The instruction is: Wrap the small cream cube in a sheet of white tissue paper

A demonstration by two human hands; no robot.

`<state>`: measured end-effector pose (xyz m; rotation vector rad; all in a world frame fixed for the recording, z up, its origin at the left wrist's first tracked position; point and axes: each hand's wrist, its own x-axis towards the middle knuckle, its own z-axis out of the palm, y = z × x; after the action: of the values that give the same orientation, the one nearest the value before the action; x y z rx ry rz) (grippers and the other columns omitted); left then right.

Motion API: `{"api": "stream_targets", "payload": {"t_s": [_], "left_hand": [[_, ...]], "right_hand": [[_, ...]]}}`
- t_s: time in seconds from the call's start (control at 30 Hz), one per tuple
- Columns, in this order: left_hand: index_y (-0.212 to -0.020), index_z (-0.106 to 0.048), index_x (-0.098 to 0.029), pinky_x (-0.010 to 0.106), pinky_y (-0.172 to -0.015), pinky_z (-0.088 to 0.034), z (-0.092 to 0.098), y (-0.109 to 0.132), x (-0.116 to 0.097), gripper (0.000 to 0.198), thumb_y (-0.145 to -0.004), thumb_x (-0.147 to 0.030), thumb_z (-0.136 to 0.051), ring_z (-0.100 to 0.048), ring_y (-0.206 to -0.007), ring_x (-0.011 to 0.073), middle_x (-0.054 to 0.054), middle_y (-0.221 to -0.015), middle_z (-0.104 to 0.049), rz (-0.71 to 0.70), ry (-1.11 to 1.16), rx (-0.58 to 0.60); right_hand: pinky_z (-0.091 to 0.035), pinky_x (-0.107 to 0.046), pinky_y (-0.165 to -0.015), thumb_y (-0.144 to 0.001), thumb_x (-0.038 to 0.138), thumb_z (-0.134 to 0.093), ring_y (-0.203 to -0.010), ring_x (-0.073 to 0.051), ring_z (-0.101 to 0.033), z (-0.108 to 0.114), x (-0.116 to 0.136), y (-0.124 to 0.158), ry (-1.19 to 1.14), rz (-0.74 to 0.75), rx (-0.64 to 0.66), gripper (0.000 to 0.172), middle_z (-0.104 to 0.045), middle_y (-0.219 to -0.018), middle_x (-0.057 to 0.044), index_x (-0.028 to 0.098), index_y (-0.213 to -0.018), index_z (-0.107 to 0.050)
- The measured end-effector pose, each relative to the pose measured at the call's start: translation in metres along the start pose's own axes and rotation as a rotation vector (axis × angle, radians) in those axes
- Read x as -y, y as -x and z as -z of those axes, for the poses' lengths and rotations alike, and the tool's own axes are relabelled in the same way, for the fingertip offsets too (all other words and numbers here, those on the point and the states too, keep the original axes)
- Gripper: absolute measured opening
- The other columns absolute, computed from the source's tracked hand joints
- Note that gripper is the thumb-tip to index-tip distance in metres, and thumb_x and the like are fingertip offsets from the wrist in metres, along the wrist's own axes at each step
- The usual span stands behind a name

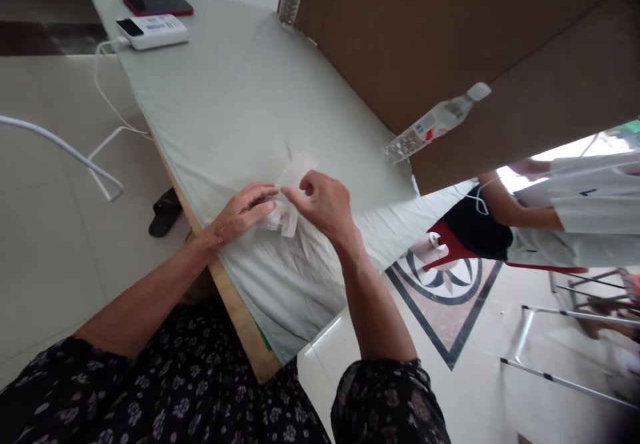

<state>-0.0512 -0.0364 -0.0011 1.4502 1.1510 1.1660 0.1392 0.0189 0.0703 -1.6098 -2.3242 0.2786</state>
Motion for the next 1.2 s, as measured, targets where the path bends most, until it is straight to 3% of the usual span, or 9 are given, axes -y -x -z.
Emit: {"api": "stream_targets", "payload": {"t_s": [0.1,0.23,0.33,0.43,0.6,0.73,0.83,1.0,1.2], "left_hand": [[-0.121,-0.077,-0.017,0.044,-0.111,-0.052,0.002,-0.004,-0.005,0.046,-0.094,-0.049,-0.059,-0.065,-0.129,0.0301,0.015,-0.14,-0.07,0.045,-0.03,-0.033],[-0.11,-0.081,-0.02,0.044,-0.108,-0.053,0.003,-0.016,-0.013,0.04,-0.092,-0.045,-0.056,-0.069,-0.118,0.0287,0.011,-0.12,-0.077,0.055,-0.171,-0.007],[-0.105,-0.082,-0.02,0.038,-0.091,-0.059,-0.001,-0.03,-0.017,0.035,-0.089,-0.042,-0.058,-0.072,-0.097,0.0253,0.006,-0.098,-0.079,0.126,-0.24,-0.003],[-0.097,-0.081,-0.018,0.032,-0.078,-0.058,-0.005,-0.043,-0.013,0.031,-0.086,-0.034,-0.058,-0.069,-0.083,0.0212,0.004,-0.088,-0.076,0.189,-0.223,-0.119],[-0.094,-0.079,-0.017,0.035,-0.081,-0.057,-0.002,-0.052,-0.007,0.027,-0.082,-0.032,-0.06,-0.065,-0.078,0.0203,0.007,-0.09,-0.074,0.185,-0.347,-0.23],[-0.107,-0.076,-0.017,0.043,-0.094,-0.056,0.001,-0.051,-0.011,0.04,-0.082,-0.047,-0.07,-0.066,-0.083,0.0217,0.011,-0.109,-0.071,0.108,-0.577,-0.271],[-0.107,-0.074,-0.022,0.044,-0.091,-0.055,-0.005,-0.056,-0.014,0.048,-0.074,-0.056,-0.079,-0.067,-0.089,0.0276,0.009,-0.098,-0.071,0.113,-0.636,-0.212],[-0.073,-0.066,-0.025,0.042,-0.081,-0.052,-0.008,-0.072,-0.02,0.01,-0.073,-0.031,-0.074,-0.066,-0.083,0.0289,0.005,-0.075,-0.069,0.17,-0.708,-0.165],[-0.061,-0.056,-0.025,0.043,-0.077,-0.052,0.032,-0.068,-0.006,0.015,-0.071,-0.022,-0.068,-0.066,-0.08,0.0293,0.005,-0.066,-0.064,0.231,-0.768,-0.359]], "right_hand": [[-0.042,-0.033,-0.072,-0.093,0.039,-0.064,-0.077,-0.022,-0.064,-0.008,0.014,0.0,0.121,-0.039,0.147,0.024,-0.076,-0.082,-0.009,0.019,-0.082,-0.07],[-0.038,-0.034,-0.069,-0.091,0.022,-0.054,-0.073,-0.022,-0.062,-0.01,0.006,-0.002,0.046,-0.099,0.08,0.02,-0.074,-0.079,-0.008,0.022,-0.076,-0.068],[-0.038,-0.033,-0.069,-0.089,0.025,-0.053,-0.071,-0.02,-0.058,-0.006,-0.016,0.005,-0.134,-0.164,-0.006,0.019,-0.069,-0.074,-0.004,0.023,-0.072,-0.062],[-0.04,-0.031,-0.069,-0.09,0.031,-0.051,-0.069,-0.018,-0.056,-0.008,-0.039,0.013,-0.342,-0.246,-0.042,0.024,-0.061,-0.069,-0.001,0.024,-0.067,-0.054],[-0.04,-0.032,-0.071,-0.091,0.03,-0.052,-0.071,-0.019,-0.056,-0.022,-0.06,0.016,-0.295,-0.378,-0.024,0.026,-0.063,-0.07,-0.001,0.024,-0.066,-0.052],[-0.044,-0.033,-0.077,-0.093,0.036,-0.058,-0.081,-0.021,-0.064,-0.024,-0.061,0.016,-0.235,-0.417,-0.058,0.017,-0.074,-0.087,-0.005,0.023,-0.084,-0.065],[-0.046,-0.035,-0.081,-0.095,0.047,-0.059,-0.088,-0.024,-0.068,-0.022,-0.061,0.014,-0.237,-0.431,-0.069,0.029,-0.076,-0.091,-0.007,0.021,-0.105,-0.069],[-0.048,-0.036,-0.082,-0.09,0.035,-0.061,-0.087,-0.024,-0.07,-0.03,-0.065,0.009,-0.231,-0.367,-0.036,0.045,-0.076,-0.089,-0.006,0.018,-0.132,-0.062],[-0.049,-0.037,-0.082,-0.085,0.025,-0.054,-0.082,-0.022,-0.067,-0.041,-0.073,0.009,-0.251,-0.349,-0.081,0.048,-0.073,-0.085,-0.004,0.018,-0.132,-0.063]]}}
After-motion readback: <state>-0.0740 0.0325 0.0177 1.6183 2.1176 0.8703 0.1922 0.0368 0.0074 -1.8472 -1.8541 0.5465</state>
